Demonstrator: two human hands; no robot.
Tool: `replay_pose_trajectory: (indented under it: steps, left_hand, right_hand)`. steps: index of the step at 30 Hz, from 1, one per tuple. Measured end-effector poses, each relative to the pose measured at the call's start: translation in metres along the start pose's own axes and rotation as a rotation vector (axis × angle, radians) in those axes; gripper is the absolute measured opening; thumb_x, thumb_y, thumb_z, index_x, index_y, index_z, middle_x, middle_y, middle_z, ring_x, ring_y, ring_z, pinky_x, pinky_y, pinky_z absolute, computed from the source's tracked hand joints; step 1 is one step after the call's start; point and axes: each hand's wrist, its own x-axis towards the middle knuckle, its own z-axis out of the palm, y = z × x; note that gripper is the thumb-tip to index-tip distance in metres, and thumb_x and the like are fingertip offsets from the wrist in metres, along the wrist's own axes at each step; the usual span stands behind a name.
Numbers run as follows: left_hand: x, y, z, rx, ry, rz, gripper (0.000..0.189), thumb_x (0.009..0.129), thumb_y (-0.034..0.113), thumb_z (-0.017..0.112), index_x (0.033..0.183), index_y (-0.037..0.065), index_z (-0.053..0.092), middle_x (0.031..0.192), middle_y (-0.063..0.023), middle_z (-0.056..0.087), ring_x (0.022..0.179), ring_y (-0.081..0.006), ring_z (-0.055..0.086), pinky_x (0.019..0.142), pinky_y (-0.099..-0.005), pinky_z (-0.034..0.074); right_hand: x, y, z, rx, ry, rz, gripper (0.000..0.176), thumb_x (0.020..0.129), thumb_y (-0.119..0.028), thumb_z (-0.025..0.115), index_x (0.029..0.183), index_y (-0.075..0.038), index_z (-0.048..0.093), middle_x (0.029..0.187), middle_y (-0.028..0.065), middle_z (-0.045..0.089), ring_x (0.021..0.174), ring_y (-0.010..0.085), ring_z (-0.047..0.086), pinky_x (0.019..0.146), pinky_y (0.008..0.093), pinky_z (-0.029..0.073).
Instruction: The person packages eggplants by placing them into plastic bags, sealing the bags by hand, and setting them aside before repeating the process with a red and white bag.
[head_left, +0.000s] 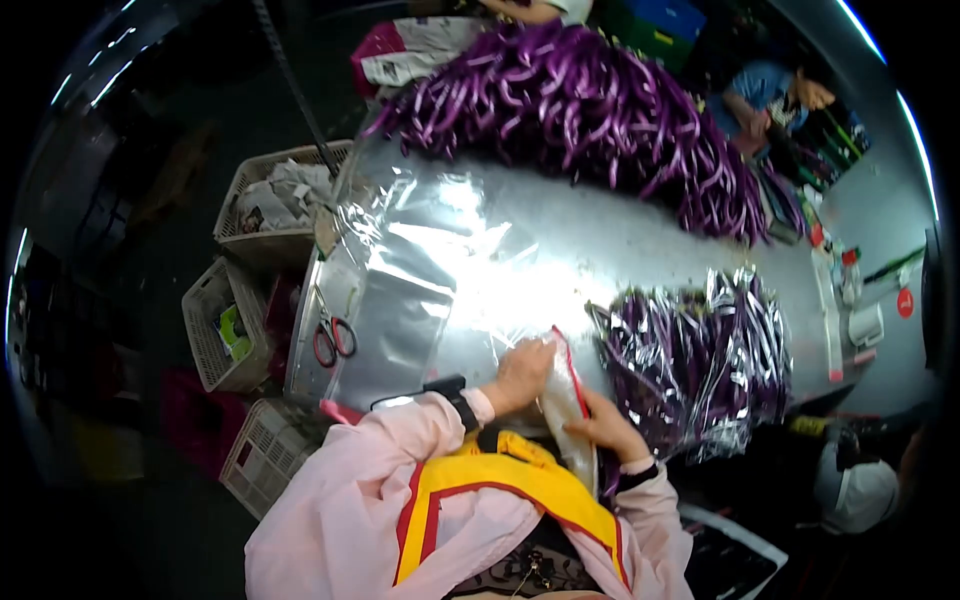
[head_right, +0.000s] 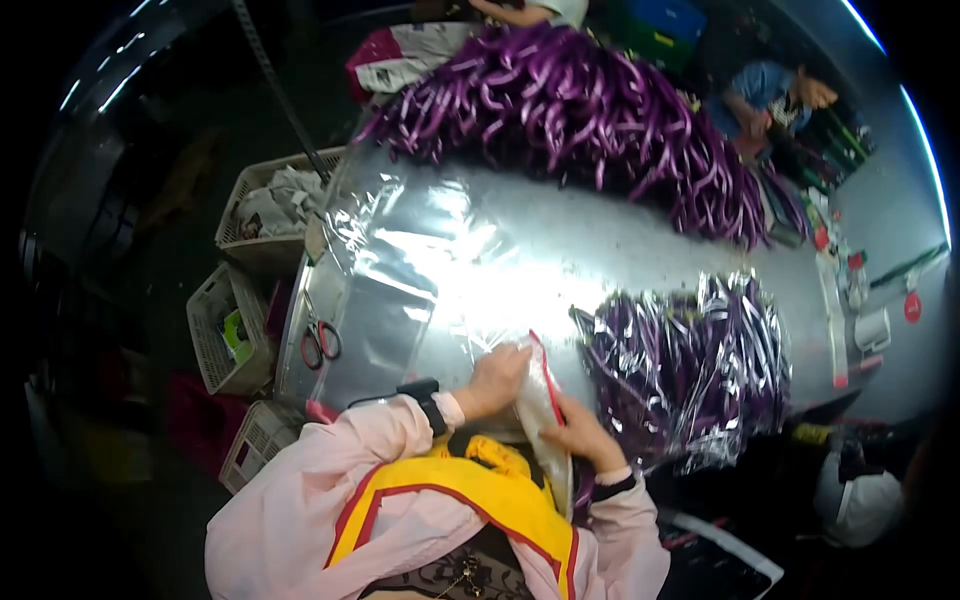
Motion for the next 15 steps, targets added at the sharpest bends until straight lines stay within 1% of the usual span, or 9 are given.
replay_pose_trajectory:
  steps: [1, 2, 7, 9, 10, 12, 13, 14, 15]
  left_hand:
    - [-0.005, -0.002, 0.007, -0.030, -0.044, -0.027, 0.032, 0.080, 0.006, 0.060, 0.111, 0.005, 0.065, 0.090, -0.0146, 0.061, 0.083, -0.0345, 0.063, 0.074, -0.0444, 0.052]
    - [0.002, 0.008, 0.004, -0.003, -0.129, 0.033, 0.026, 0.080, 0.008, 0.061, 0.106, 0.005, 0.064, 0.088, -0.0141, 0.061, 0.083, -0.0345, 0.063, 0.074, -0.0444, 0.052]
    - [-0.002, 0.023, 0.013, -0.113, -0.104, 0.067, 0.020, 0.079, 0.011, 0.062, 0.098, 0.006, 0.060, 0.086, -0.0137, 0.058, 0.083, -0.0342, 0.062, 0.072, -0.0431, 0.050]
    - [-0.004, 0.030, 0.012, -0.208, -0.156, 0.077, 0.025, 0.083, 0.015, 0.063, 0.106, 0.005, 0.062, 0.088, -0.0139, 0.057, 0.084, -0.0347, 0.061, 0.074, -0.0430, 0.050]
    - [0.003, 0.025, 0.003, -0.185, -0.121, 0.066, 0.025, 0.083, 0.015, 0.063, 0.106, 0.005, 0.062, 0.088, -0.0139, 0.057, 0.084, -0.0347, 0.061, 0.074, -0.0430, 0.050]
    - [0.004, 0.029, -0.007, -0.216, -0.209, -0.019, 0.038, 0.087, 0.023, 0.067, 0.119, 0.004, 0.060, 0.101, -0.0156, 0.058, 0.096, -0.0355, 0.059, 0.085, -0.0449, 0.049]
    - [0.002, 0.020, -0.013, -0.105, 0.198, -0.147, 0.056, 0.085, 0.035, 0.075, 0.128, 0.005, 0.057, 0.114, -0.0148, 0.056, 0.108, -0.0333, 0.055, 0.093, -0.0444, 0.045]
    - [0.000, 0.011, 0.000, -0.105, 0.196, -0.148, 0.056, 0.085, 0.035, 0.075, 0.128, 0.005, 0.057, 0.114, -0.0148, 0.056, 0.108, -0.0333, 0.055, 0.093, -0.0444, 0.045]
    - [0.003, -0.008, 0.021, -0.291, 0.366, -0.596, 0.063, 0.082, 0.041, 0.078, 0.129, 0.005, 0.056, 0.119, -0.0138, 0.056, 0.113, -0.0320, 0.053, 0.094, -0.0427, 0.044]
  right_hand:
    - [-0.007, -0.006, 0.009, -0.027, -0.008, 0.040, 0.068, 0.077, -0.017, 0.076, 0.138, 0.001, 0.052, 0.122, 0.0228, 0.065, 0.114, 0.0332, 0.061, 0.101, 0.0393, 0.047]
    - [0.008, -0.015, 0.001, -0.095, -0.018, 0.035, 0.068, 0.078, -0.016, 0.077, 0.139, 0.001, 0.051, 0.123, 0.0201, 0.065, 0.113, 0.0263, 0.062, 0.101, 0.0368, 0.047]
    - [0.039, 0.008, 0.000, -0.087, 0.036, -0.006, 0.067, 0.079, -0.019, 0.078, 0.137, 0.001, 0.052, 0.123, 0.0190, 0.065, 0.112, 0.0245, 0.061, 0.099, 0.0356, 0.047]
    - [0.037, 0.038, 0.007, -0.056, 0.269, -0.084, 0.072, 0.079, -0.020, 0.079, 0.138, 0.005, 0.046, 0.121, 0.0172, 0.064, 0.113, 0.0225, 0.060, 0.098, 0.0338, 0.048]
    - [0.046, 0.035, 0.003, -0.072, 0.246, -0.117, 0.072, 0.079, -0.020, 0.079, 0.138, 0.005, 0.046, 0.121, 0.0172, 0.064, 0.113, 0.0225, 0.060, 0.098, 0.0338, 0.048]
    - [0.038, 0.036, -0.001, -0.060, 0.297, 0.072, 0.077, 0.077, -0.014, 0.081, 0.139, 0.007, 0.042, 0.120, 0.0161, 0.065, 0.108, 0.0204, 0.062, 0.093, 0.0319, 0.051]
    - [0.037, 0.011, -0.014, 0.103, 0.168, 0.228, 0.077, 0.073, -0.009, 0.083, 0.139, 0.007, 0.044, 0.116, 0.0153, 0.067, 0.099, 0.0189, 0.066, 0.085, 0.0304, 0.055]
    - [0.031, 0.003, -0.016, 0.105, 0.167, 0.229, 0.077, 0.073, -0.009, 0.083, 0.139, 0.007, 0.044, 0.116, 0.0153, 0.067, 0.099, 0.0189, 0.066, 0.085, 0.0304, 0.055]
    - [0.031, -0.004, -0.018, 0.215, 0.159, 0.206, 0.080, 0.070, -0.010, 0.085, 0.138, 0.009, 0.046, 0.114, 0.0159, 0.068, 0.097, 0.0195, 0.067, 0.084, 0.0312, 0.056]
